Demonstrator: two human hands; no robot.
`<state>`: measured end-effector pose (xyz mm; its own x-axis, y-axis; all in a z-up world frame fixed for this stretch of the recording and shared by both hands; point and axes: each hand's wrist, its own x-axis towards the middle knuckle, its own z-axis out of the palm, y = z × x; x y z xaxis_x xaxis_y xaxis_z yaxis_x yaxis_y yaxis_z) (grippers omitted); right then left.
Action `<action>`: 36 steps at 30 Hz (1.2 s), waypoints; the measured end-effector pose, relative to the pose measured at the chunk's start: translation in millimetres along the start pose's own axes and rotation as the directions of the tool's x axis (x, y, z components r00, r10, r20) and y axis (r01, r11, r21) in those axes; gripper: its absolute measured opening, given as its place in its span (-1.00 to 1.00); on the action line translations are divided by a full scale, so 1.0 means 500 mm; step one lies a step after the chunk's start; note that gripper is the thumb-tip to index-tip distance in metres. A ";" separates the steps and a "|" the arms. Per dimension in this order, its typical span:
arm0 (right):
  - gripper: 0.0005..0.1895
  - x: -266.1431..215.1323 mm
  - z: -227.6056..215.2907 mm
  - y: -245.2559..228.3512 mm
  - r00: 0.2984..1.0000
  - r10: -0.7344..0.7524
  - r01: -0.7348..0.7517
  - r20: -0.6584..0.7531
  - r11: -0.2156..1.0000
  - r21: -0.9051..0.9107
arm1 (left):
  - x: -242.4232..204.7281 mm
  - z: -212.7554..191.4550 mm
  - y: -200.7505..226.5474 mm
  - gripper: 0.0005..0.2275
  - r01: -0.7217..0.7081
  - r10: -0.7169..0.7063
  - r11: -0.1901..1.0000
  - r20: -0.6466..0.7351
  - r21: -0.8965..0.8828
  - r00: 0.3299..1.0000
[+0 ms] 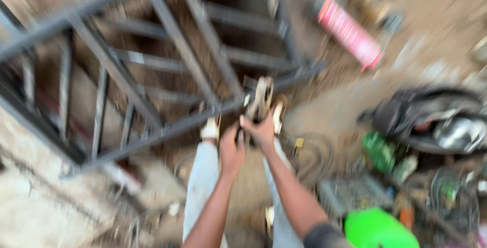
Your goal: The person welds joints on a metal frame using a welding torch while seated on the ground. They hold the frame with one hand and apply the torch to multiple joints, producing sparks and molten metal.
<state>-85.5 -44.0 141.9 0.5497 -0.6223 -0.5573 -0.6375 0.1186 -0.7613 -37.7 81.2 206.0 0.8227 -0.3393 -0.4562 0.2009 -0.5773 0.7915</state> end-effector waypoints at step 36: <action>0.06 0.133 0.151 0.235 0.979 0.050 0.003 -0.195 0.964 0.264 | 0.133 0.016 -0.166 -0.32 0.355 -0.348 0.935 0.214 0.004 0.913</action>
<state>-83.4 -13.1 -9.7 0.4013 -0.7546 -0.5192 -0.4703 0.3167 -0.8237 -3.7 100.5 106.8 0.5672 -0.2683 -0.7787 0.4779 -0.6629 0.5764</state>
